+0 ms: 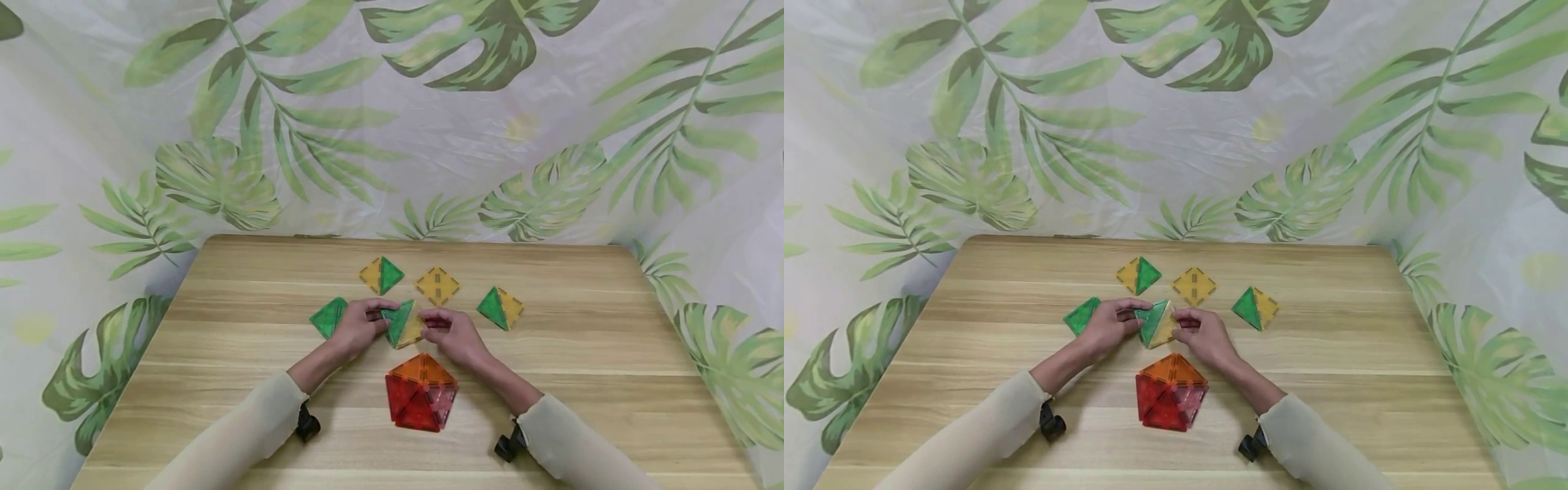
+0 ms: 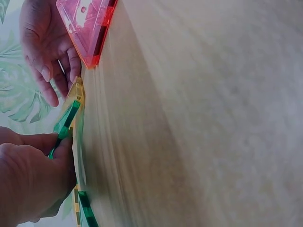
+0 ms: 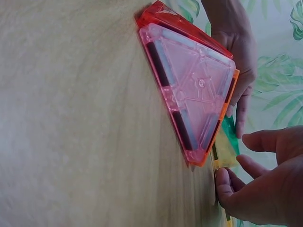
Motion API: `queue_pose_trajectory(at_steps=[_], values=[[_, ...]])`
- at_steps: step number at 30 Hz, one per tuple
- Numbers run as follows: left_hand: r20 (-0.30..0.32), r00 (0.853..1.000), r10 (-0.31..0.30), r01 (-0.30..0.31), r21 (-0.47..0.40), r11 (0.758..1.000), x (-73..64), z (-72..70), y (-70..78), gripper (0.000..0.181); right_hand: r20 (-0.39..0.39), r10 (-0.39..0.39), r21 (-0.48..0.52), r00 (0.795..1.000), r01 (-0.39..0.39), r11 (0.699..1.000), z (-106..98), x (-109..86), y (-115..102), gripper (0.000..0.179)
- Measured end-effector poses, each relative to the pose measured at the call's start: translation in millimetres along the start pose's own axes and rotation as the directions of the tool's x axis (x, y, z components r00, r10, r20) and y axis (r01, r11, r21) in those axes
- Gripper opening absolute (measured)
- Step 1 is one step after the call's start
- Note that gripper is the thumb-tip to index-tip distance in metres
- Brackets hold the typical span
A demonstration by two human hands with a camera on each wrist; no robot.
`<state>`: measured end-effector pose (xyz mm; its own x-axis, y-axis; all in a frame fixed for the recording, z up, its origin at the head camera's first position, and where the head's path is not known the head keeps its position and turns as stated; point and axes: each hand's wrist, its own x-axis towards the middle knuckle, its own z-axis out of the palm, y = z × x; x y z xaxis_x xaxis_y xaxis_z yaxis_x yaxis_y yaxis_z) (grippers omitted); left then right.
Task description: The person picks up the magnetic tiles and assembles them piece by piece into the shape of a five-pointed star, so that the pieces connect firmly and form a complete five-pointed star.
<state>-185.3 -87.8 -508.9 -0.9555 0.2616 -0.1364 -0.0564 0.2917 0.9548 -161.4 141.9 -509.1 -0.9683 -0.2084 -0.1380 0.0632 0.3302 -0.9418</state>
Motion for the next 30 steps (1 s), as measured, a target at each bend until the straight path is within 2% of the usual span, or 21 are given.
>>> queue_pose_trajectory(at_steps=[5, 9, 13, 17, 22, 27, 30], values=[[0.011, 1.0, -0.011, 0.011, -0.085, 0.996, -2.0, -0.6, 2.1, 0.035, 0.014, -0.01, 0.017, 1.0, 0.009, 1.0, -4, 3.2, 3, 0.03], [0.036, 0.999, -0.025, 0.031, -0.182, 0.983, -5.5, -1.9, 5.2, 0.035, 0.023, -0.002, 0.099, 1.0, -0.001, 0.995, -10, 4.1, 4, 0.033], [0.098, 0.995, -0.034, 0.058, -0.261, 0.964, -10.5, -9.3, 9.2, 0.032, 0.049, 0.004, 0.204, 0.999, -0.014, 0.979, -15, 3.5, 4, 0.037], [0.187, 0.982, -0.025, 0.069, -0.233, 0.97, -16.7, -20.9, 9.0, 0.03, 0.098, -0.004, 0.295, 0.995, -0.026, 0.955, -17, 4.3, 4, 0.038], [0.281, 0.959, -0.04, 0.105, -0.219, 0.97, -22.5, -29.8, 5.3, 0.031, 0.165, -0.038, 0.321, 0.985, -0.017, 0.947, -18, 6.0, 7, 0.035], [0.302, 0.952, -0.055, 0.122, -0.206, 0.971, -28.0, -29.9, 2.1, 0.033, 0.254, -0.066, 0.402, 0.965, -0.043, 0.915, -14, 7.4, 9, 0.037], [0.31, 0.95, -0.042, 0.103, -0.184, 0.977, -31.0, -28.2, 0.4, 0.032, 0.275, -0.077, 0.38, 0.958, -0.035, 0.924, -11, 7.8, 11, 0.036]])
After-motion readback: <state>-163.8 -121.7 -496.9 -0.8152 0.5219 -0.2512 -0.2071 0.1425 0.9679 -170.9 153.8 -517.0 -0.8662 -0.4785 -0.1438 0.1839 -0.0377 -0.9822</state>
